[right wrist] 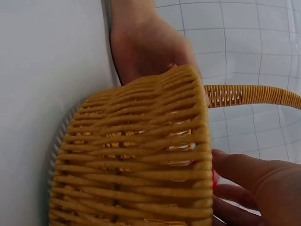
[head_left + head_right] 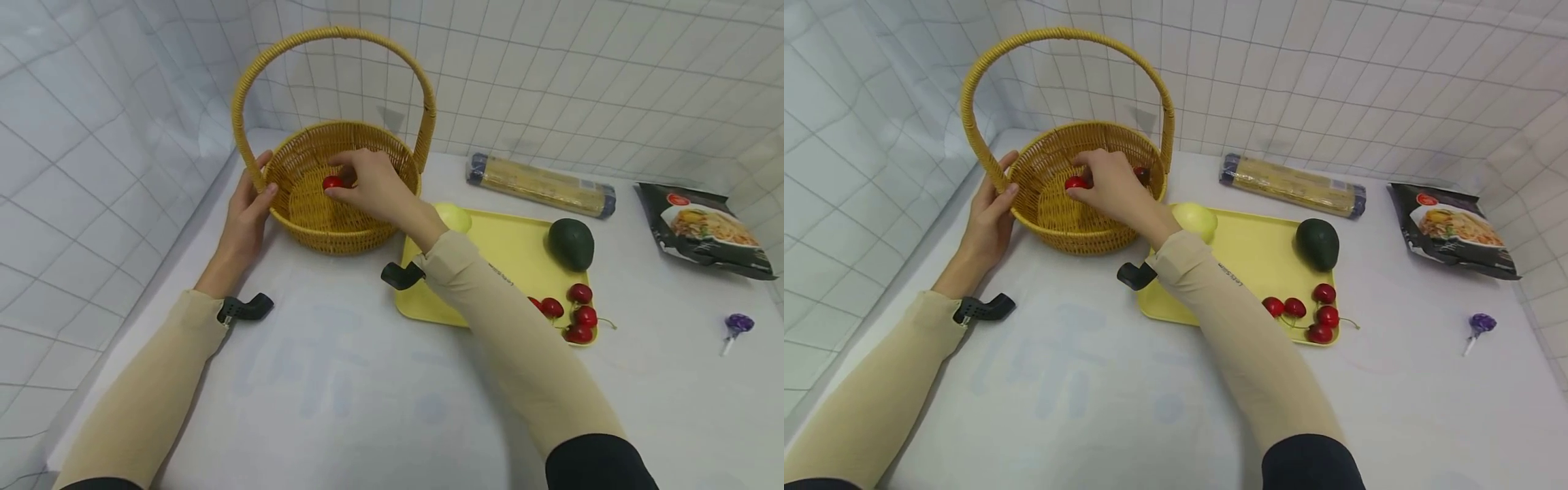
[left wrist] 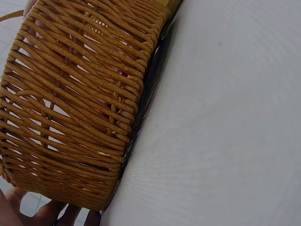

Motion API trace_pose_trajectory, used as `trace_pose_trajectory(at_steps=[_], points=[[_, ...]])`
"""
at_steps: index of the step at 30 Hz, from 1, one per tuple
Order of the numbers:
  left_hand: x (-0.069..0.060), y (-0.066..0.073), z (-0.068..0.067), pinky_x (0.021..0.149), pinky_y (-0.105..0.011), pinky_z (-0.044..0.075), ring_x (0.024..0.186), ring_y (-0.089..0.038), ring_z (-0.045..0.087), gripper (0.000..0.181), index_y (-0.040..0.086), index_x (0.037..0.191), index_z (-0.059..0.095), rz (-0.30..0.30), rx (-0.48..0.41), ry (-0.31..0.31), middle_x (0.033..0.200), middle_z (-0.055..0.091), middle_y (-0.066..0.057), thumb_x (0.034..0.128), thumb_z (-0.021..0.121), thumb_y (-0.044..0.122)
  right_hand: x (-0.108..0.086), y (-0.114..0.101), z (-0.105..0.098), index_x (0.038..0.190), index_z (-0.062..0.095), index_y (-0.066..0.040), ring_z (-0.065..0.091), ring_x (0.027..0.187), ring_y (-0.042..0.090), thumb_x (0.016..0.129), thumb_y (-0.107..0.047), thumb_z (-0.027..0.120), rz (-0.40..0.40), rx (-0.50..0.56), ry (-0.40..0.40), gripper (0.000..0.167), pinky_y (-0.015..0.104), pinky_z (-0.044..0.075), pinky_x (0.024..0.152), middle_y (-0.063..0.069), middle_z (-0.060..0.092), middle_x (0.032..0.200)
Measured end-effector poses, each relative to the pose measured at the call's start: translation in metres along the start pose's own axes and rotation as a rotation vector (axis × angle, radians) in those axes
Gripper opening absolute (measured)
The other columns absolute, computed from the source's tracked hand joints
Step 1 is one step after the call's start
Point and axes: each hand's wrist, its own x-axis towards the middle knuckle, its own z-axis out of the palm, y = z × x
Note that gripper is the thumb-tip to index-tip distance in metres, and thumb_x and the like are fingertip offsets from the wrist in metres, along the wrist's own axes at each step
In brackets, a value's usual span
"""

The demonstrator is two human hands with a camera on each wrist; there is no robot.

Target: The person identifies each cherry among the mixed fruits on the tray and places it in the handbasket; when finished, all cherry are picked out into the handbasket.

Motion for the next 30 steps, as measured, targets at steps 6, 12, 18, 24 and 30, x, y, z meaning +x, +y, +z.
trace_pose_trajectory(at_steps=[6,12,18,24,30], points=[[0.002,-0.003,0.004,0.124,-0.043,0.023,0.15,-0.027,0.035,0.062,0.021,0.164,0.04,0.001,0.012,0.0,0.166,0.036,-0.008,0.1045,0.059,0.021,-0.009,0.005,0.0,0.147,0.058,-0.006,0.069,0.116,0.018,0.102,-0.027,0.073,-0.011,0.048,0.065,0.052,0.031,0.053,0.099,0.009,0.073,0.127],[0.002,-0.002,0.001,0.118,-0.038,0.028,0.145,-0.026,0.037,0.061,0.021,0.163,0.041,0.009,0.0,0.013,0.164,0.037,-0.01,0.1044,0.06,0.021,-0.03,0.011,-0.009,0.144,0.061,-0.003,0.07,0.115,0.02,0.102,-0.021,0.071,-0.081,0.089,0.109,0.046,0.031,0.055,0.099,0.011,0.073,0.127],[0.002,0.0,0.0,0.116,-0.037,0.029,0.142,-0.024,0.037,0.062,0.02,0.163,0.041,0.012,0.003,0.011,0.165,0.036,-0.008,0.104,0.06,0.023,-0.06,0.017,-0.028,0.139,0.065,-0.004,0.07,0.114,0.019,0.102,-0.02,0.072,-0.082,0.068,0.144,0.041,0.029,0.054,0.099,0.008,0.072,0.13],[0.002,0.0,-0.002,0.117,-0.033,0.03,0.146,-0.025,0.034,0.063,0.019,0.164,0.039,0.011,-0.016,0.009,0.165,0.034,-0.009,0.1045,0.06,0.022,-0.082,0.027,-0.04,0.134,0.068,-0.004,0.071,0.113,0.022,0.101,-0.018,0.073,-0.071,0.072,0.174,0.036,0.033,0.057,0.098,0.008,0.073,0.129],[0.002,-0.002,0.0,0.123,-0.041,0.021,0.15,-0.024,0.031,0.063,0.02,0.164,0.038,0.008,-0.012,0.0,0.168,0.032,-0.007,0.1044,0.059,0.022,-0.107,0.04,-0.05,0.134,0.069,-0.005,0.073,0.112,0.021,0.1,-0.015,0.074,-0.054,0.084,0.212,0.035,0.034,0.057,0.098,0.009,0.073,0.129]])
